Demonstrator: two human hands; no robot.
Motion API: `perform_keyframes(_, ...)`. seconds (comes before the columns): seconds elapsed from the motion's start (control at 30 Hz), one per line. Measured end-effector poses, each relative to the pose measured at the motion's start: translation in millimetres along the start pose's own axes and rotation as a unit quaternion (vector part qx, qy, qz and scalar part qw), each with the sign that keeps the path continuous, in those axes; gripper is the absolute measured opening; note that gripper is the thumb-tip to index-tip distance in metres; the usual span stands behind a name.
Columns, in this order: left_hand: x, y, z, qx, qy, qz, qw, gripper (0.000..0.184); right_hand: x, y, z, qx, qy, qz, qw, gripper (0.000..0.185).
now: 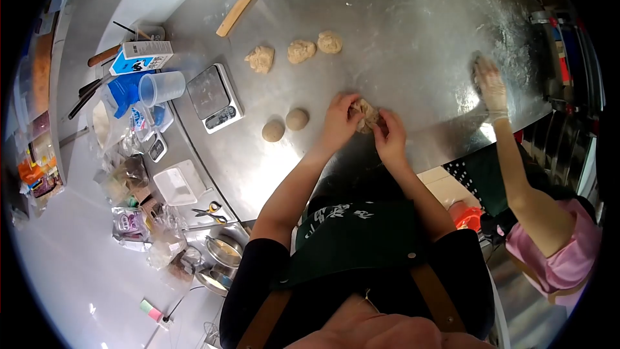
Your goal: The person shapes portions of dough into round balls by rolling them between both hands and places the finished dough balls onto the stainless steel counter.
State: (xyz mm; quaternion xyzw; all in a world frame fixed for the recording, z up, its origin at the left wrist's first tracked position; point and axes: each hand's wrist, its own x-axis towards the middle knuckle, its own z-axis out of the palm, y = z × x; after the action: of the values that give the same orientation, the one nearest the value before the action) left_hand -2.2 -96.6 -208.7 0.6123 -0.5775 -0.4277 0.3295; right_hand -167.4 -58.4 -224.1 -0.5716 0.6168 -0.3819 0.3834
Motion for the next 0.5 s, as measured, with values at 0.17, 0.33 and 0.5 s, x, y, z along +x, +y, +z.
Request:
perform_keyframes(0.17,-3.6,-0.9,5.6,0.054,0.003,0.011,0.998,0.034,19.0,-14.1,-2.3,-0.053,0.018,-0.023,0.998,0.023)
perform_keyframes(0.33,-15.5,1.0,20.8,0.202,0.005,0.181,0.963,0.033,70.8,-37.3,8.0,-0.137,0.024,-0.048,0.989,0.018)
perform_keyframes(0.5,-34.3,-3.8,24.6,-0.027,0.091,0.063,0.993,0.049,65.9,-5.2,30.6,-0.250,0.065,-0.140,0.956,0.010)
